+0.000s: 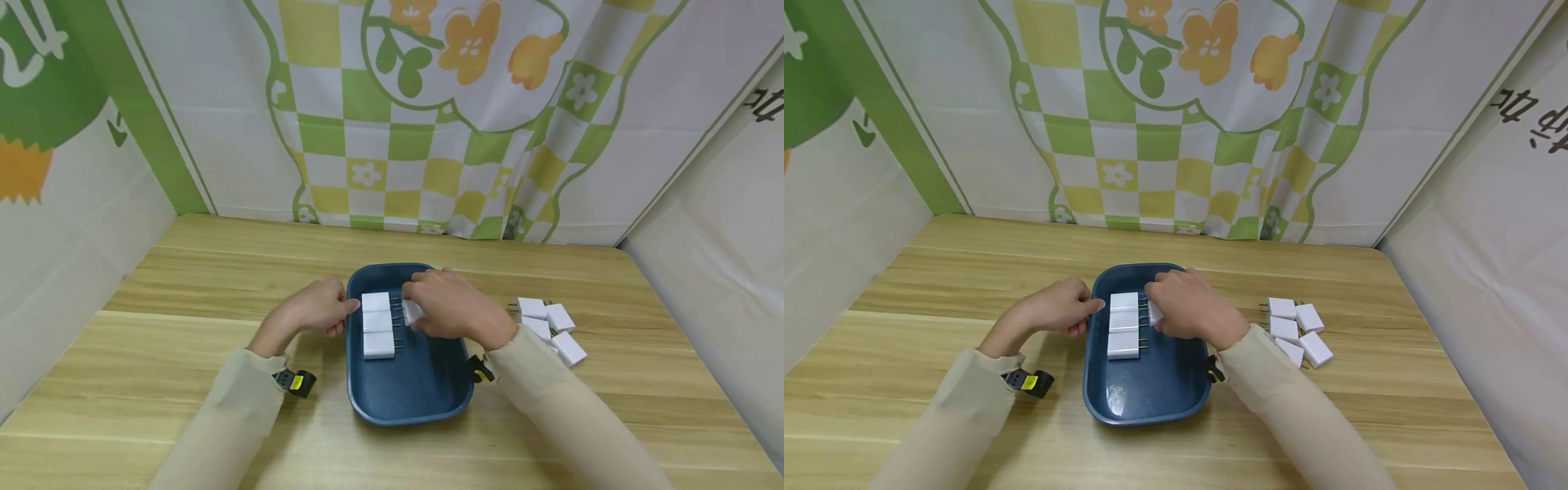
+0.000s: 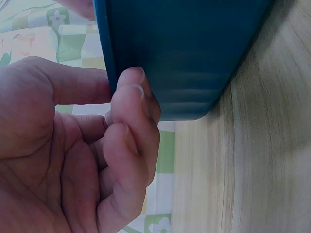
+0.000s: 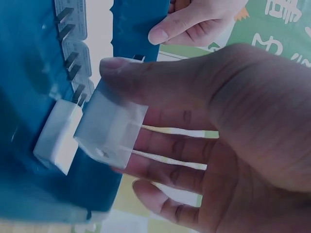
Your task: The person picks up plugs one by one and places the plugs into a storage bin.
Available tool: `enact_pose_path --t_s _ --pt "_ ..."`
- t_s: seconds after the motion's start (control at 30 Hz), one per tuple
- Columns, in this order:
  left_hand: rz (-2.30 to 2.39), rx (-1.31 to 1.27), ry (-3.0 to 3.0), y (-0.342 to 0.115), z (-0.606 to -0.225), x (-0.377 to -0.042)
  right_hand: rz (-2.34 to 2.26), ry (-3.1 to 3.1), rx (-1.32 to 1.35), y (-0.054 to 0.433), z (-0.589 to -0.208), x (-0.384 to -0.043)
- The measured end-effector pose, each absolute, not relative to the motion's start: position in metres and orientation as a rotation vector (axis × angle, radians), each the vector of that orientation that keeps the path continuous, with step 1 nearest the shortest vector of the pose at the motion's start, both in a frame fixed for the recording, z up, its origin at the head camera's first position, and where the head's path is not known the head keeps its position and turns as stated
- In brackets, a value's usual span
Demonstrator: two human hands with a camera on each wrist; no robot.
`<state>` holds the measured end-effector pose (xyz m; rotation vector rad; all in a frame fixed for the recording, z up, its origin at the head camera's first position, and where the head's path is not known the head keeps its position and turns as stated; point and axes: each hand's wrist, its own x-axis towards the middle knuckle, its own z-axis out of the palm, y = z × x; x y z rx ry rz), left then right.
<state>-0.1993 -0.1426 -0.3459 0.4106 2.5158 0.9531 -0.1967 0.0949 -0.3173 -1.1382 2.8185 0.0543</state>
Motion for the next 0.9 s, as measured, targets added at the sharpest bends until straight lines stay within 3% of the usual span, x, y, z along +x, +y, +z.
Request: enact_pose_path --t_s 0.9 --pt "0.944 0.397 2.511 -0.143 -0.346 -0.2 0.051 2.751 -0.949 0.082 -0.326 -0.205"
